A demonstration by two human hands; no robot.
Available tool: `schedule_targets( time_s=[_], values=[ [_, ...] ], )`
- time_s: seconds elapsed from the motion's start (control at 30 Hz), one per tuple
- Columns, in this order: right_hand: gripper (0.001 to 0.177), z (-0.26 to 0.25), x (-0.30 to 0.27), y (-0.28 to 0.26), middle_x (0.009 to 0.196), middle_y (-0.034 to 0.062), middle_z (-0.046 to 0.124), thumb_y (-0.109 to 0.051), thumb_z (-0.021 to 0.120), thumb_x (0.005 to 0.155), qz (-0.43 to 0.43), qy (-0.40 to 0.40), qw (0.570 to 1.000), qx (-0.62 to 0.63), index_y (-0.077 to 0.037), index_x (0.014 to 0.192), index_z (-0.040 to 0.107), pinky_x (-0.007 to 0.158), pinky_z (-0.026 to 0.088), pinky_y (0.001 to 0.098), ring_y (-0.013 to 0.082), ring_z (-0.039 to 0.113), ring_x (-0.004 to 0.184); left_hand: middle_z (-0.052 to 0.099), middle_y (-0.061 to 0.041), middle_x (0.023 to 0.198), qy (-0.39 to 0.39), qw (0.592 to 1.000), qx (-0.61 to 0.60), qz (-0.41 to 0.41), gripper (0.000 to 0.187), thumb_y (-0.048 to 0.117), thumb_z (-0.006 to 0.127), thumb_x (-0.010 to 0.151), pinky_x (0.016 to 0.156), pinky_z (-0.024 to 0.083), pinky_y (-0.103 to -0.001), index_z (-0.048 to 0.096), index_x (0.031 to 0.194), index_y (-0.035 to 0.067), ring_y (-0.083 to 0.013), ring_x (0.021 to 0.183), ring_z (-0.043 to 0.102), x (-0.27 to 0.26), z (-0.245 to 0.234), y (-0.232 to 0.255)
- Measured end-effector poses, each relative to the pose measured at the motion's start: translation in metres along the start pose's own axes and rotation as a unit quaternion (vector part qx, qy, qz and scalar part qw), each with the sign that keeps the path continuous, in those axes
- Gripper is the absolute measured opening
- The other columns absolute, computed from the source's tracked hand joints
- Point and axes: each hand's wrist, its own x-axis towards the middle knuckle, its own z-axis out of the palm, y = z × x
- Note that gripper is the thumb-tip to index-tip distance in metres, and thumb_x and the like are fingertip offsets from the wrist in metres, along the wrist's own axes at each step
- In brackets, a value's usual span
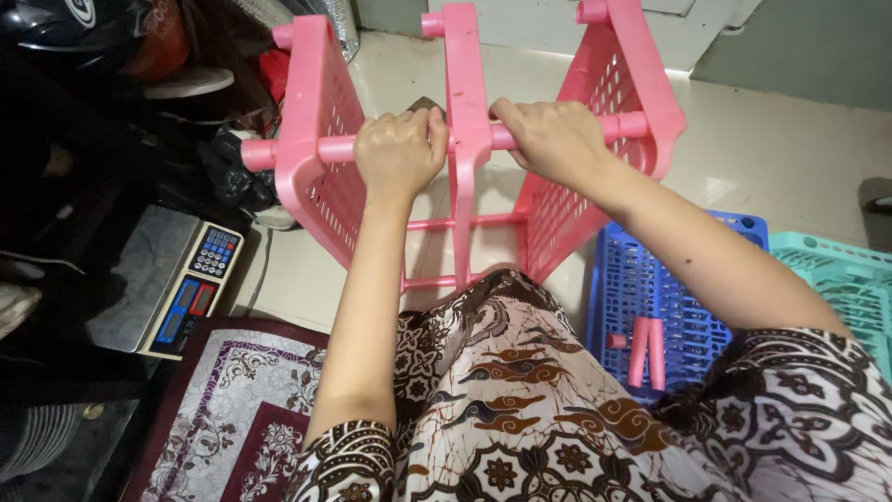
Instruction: The person assembles a pink plastic rack by inserting cylindrical pink rods into slots on the rack frame. The person repeatedly aligns and pushes the rods into place, adjusting the rack orientation as needed.
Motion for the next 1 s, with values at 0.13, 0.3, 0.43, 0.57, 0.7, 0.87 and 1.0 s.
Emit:
schedule_targets(
  time_s=[0.13,0.3,0.43,0.57,0.7,0.87,1.0],
  values=[
    [0.040,-0.014,0.026,0.020,0.084,0.0192,0.071,-0.036,0.079,0.084,-0.133,-0.076,0.972,0.179,-0.006,0.108,0.071,0.066,0.055,0.0514,0.0400,0.069,0.076,0.065,-0.004,0.062,0.005,1.000,-0.003,0.005,0.033,0.023,0.062,0.096,0.056,0.044,-0.041,0.066,0.065,0.013,-0.0249,0.056,0.062,-0.004,-0.003,0.000],
    [0.040,-0.021,0.051,0.028,0.087,0.0182,0.078,-0.030,0.078,0.071,0.024,-0.360,0.886,0.292,-0.006,0.104,0.078,0.074,0.058,0.0473,0.0368,0.074,0.079,0.063,-0.006,0.060,0.012,1.000,0.004,0.002,0.034,0.022,0.064,0.095,0.057,0.043,-0.041,0.065,0.063,0.013,-0.0257,0.057,0.061,-0.004,-0.003,0.002],
    [0.036,-0.020,0.041,0.015,0.088,0.0220,0.077,-0.026,0.075,0.076,0.023,-0.295,0.920,0.257,-0.008,0.107,0.080,0.074,0.058,0.0476,0.0378,0.073,0.078,0.064,-0.005,0.061,0.010,1.000,-0.001,-0.002,0.033,0.021,0.064,0.093,0.056,0.042,-0.042,0.064,0.062,0.012,-0.0251,0.057,0.061,-0.005,-0.005,0.000],
    [0.038,-0.015,0.018,0.004,0.074,0.0207,0.072,-0.026,0.075,0.082,0.014,-0.146,0.989,0.033,-0.016,0.118,0.075,0.063,0.055,0.0485,0.0374,0.069,0.069,0.064,-0.005,0.063,0.022,1.000,-0.005,-0.002,0.031,0.021,0.063,0.094,0.058,0.043,-0.041,0.065,0.065,0.012,-0.0248,0.058,0.061,-0.005,-0.002,0.001],
    [0.029,-0.002,-0.001,-0.006,0.071,0.0088,0.069,-0.018,0.071,0.089,-0.024,0.072,0.995,-0.072,-0.010,0.117,0.066,0.062,0.055,0.0410,0.0279,0.069,0.065,0.065,-0.004,0.064,0.024,1.000,0.004,-0.003,0.029,0.021,0.063,0.094,0.059,0.043,-0.041,0.066,0.066,0.014,-0.0251,0.059,0.061,-0.002,0.000,0.004],
    [0.025,-0.006,-0.001,-0.005,0.069,0.0078,0.068,-0.021,0.074,0.090,-0.034,0.090,0.994,-0.052,-0.012,0.112,0.068,0.056,0.052,0.0411,0.0282,0.067,0.061,0.066,-0.003,0.065,0.018,1.000,-0.006,-0.008,0.029,0.020,0.062,0.094,0.057,0.042,-0.040,0.067,0.067,0.013,-0.0237,0.058,0.061,-0.003,-0.003,0.007],
    [0.034,-0.033,0.026,0.013,0.066,0.0161,0.071,-0.041,0.082,0.080,-0.018,-0.197,0.962,0.188,-0.010,0.092,0.077,0.052,0.050,0.0438,0.0333,0.067,0.059,0.065,-0.003,0.063,0.011,1.000,-0.002,-0.008,0.030,0.020,0.063,0.094,0.056,0.041,-0.040,0.066,0.065,0.012,-0.0235,0.058,0.061,-0.005,-0.005,0.007]
  ],
)
